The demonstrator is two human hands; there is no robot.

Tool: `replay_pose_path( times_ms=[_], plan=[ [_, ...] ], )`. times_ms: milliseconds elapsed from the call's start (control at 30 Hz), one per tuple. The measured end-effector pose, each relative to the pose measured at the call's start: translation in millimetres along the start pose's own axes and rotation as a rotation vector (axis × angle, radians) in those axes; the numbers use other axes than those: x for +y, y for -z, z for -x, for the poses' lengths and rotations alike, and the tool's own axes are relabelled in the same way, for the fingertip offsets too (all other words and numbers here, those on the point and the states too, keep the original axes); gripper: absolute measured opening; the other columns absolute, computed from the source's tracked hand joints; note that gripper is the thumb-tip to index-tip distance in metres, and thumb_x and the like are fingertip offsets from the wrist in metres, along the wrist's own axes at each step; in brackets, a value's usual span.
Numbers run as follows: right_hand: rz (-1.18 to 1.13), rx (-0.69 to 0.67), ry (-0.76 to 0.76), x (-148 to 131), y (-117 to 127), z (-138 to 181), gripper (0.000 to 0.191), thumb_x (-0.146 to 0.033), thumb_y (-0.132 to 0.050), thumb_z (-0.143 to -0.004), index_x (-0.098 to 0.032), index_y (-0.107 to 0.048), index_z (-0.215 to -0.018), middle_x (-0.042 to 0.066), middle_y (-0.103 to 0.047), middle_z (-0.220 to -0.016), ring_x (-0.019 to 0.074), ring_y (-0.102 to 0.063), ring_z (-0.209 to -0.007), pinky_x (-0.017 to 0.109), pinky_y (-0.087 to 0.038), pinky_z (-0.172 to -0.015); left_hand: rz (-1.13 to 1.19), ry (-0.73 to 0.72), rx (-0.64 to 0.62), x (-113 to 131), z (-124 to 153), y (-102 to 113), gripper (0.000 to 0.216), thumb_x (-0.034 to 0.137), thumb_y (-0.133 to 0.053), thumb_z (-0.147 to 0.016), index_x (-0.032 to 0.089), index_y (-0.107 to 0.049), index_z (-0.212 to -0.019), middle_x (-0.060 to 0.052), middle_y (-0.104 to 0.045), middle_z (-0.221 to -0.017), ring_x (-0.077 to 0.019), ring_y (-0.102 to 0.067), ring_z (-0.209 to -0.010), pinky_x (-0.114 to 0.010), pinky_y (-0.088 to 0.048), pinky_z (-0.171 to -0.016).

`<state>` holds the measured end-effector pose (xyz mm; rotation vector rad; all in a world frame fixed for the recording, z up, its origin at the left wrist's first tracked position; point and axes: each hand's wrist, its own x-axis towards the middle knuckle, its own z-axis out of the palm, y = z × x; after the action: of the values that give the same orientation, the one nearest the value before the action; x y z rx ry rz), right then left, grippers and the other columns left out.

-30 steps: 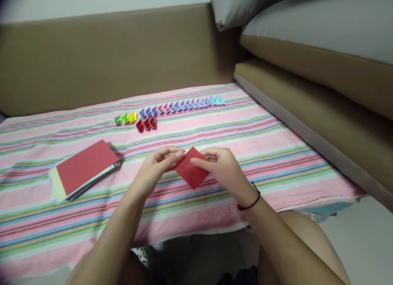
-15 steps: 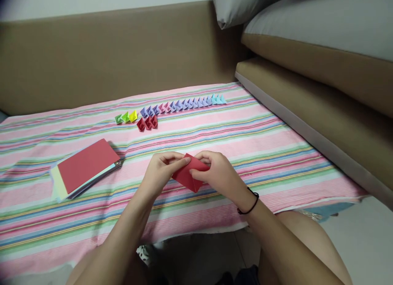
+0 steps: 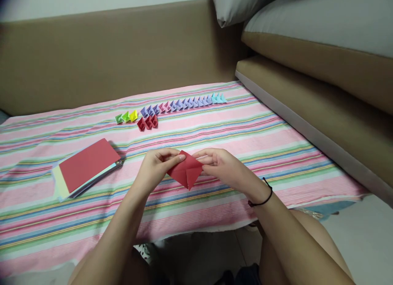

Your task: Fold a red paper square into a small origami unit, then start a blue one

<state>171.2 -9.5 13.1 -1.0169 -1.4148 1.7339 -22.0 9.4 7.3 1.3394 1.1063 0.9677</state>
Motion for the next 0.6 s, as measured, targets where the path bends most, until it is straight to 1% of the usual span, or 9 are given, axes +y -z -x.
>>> replay_pose_path(
  times_ms=[100, 200, 267, 333, 367, 433, 500, 600],
  plan=[
    [-0.039, -0.034, -0.013, -2.0, 1.5, 1.3, 0.031, -0.025, -0.062, -0.077, -0.021, -0.063, -0.108, 0.004, -0.072, -0.097, 0.0193, -0.067, -0.093, 0.033, -0.052, -0.083, 0.023, 0.021, -0.009, 0.2, 0.5, 1.3, 0.021, 0.035, -0.072, -0.068, 0.015, -0.070, -0.075, -0.003, -0.068, -0.067, -0.0125, -0.057, -0.057, -0.021, -0.040, -0.051],
    [-0.053, 0.032, 0.008, -1.7, 1.9, 1.2, 0.028, -0.029, -0.059, -0.081, -0.020, -0.062, -0.107, 0.007, -0.069, -0.108, 0.0201, -0.065, -0.100, 0.034, -0.052, -0.087, 0.049, 0.027, 0.010, 0.6, 0.3, 1.3, 0.022, 0.035, -0.072, -0.068, 0.014, -0.070, -0.076, -0.003, -0.068, -0.068, -0.0124, -0.058, -0.058, -0.021, -0.042, -0.053],
    [-0.032, 0.089, 0.069, -0.4, 1.7, 0.4, 0.031, -0.030, -0.057, -0.083, -0.024, -0.058, -0.113, 0.007, -0.063, -0.119, 0.0203, -0.062, -0.106, 0.035, -0.051, -0.088, 0.084, 0.037, 0.032, 0.8, -0.3, 1.4, 0.024, 0.036, -0.073, -0.067, 0.014, -0.069, -0.076, -0.003, -0.068, -0.069, -0.0125, -0.059, -0.059, -0.021, -0.043, -0.055],
    [0.039, 0.109, 0.169, 1.2, 1.5, -0.7, 0.036, -0.029, -0.057, -0.083, -0.029, -0.055, -0.119, 0.005, -0.057, -0.128, 0.0207, -0.058, -0.113, 0.036, -0.050, -0.090, 0.125, 0.055, 0.056, 1.1, -1.0, 1.8, 0.025, 0.036, -0.073, -0.066, 0.014, -0.068, -0.076, -0.002, -0.067, -0.067, -0.0119, -0.058, -0.058, -0.020, -0.042, -0.054],
    [0.096, 0.107, 0.218, 2.0, 1.7, -1.3, 0.035, -0.028, -0.057, -0.083, -0.029, -0.057, -0.118, 0.004, -0.056, -0.130, 0.0213, -0.055, -0.116, 0.037, -0.049, -0.093, 0.144, 0.064, 0.069, 1.3, -1.2, 2.2, 0.026, 0.037, -0.074, -0.065, 0.014, -0.067, -0.076, -0.002, -0.067, -0.065, -0.0113, -0.057, -0.056, -0.020, -0.041, -0.053],
    [0.213, 0.106, 0.292, 3.6, 2.5, -2.1, 0.027, -0.028, -0.057, -0.082, -0.028, -0.065, -0.109, 0.003, -0.058, -0.127, 0.0226, -0.053, -0.119, 0.038, -0.047, -0.096, 0.171, 0.080, 0.084, 2.0, -1.4, 2.6, 0.027, 0.038, -0.074, -0.065, 0.014, -0.066, -0.077, 0.000, -0.064, -0.060, -0.0101, -0.055, -0.053, -0.019, -0.039, -0.051],
    [0.308, 0.126, 0.335, 4.8, 4.0, -2.6, 0.021, -0.027, -0.059, -0.082, -0.028, -0.070, -0.099, 0.002, -0.062, -0.122, 0.0240, -0.055, -0.116, 0.039, -0.047, -0.096, 0.178, 0.081, 0.081, 3.0, -1.1, 2.4, 0.028, 0.038, -0.073, -0.066, 0.014, -0.065, -0.077, 0.001, -0.063, -0.058, -0.0092, -0.054, -0.051, -0.019, -0.038, -0.050],
    [0.432, 0.193, 0.406, 5.1, 6.5, -2.6, 0.018, -0.026, -0.063, -0.080, -0.030, -0.073, -0.094, 0.001, -0.066, -0.113, 0.0243, -0.059, -0.109, 0.041, -0.048, -0.094, 0.164, 0.050, 0.065, 5.1, 0.7, 1.1, 0.028, 0.036, -0.072, -0.067, 0.013, -0.064, -0.078, 0.001, -0.063, -0.058, -0.0084, -0.054, -0.051, -0.018, -0.038, -0.051]
  ],
)
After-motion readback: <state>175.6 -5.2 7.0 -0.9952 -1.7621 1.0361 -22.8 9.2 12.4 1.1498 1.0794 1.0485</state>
